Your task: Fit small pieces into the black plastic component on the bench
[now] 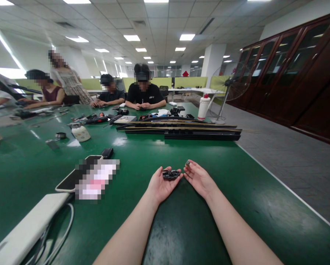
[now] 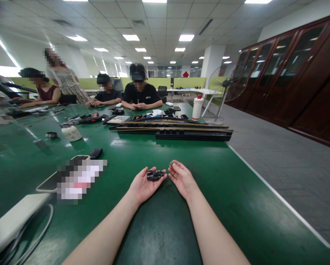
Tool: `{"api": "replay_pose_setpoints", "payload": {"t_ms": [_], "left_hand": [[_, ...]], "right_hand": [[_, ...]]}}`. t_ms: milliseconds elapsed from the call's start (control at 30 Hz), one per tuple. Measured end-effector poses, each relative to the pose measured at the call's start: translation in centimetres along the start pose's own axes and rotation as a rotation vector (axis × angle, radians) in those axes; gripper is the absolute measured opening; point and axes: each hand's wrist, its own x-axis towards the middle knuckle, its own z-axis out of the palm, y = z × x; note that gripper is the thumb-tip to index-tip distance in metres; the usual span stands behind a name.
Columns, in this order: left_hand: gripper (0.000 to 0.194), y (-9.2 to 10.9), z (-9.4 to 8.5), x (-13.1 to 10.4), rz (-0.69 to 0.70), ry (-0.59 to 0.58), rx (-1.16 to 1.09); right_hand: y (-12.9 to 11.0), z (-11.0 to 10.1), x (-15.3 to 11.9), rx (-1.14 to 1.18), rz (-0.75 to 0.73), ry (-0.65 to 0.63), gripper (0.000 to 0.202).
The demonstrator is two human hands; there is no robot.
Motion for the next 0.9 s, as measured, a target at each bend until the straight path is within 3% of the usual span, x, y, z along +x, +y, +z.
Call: {"api": "replay_pose_setpoints", "payload": {"t_ms": [600,900], "left_hand": [[0.036,0.14,0.12,-0.29,-0.036,0.032,-0.004],[0.026,0.03,0.24,-0.1,-0.033,0.053,-0.004]], "right_hand": [[-0.3,-0.4,0.26,0.14,0.004,0.002,0.021],[-0.5,-0.5,0.17,0.153,0.036,0.045,0.013]]}}
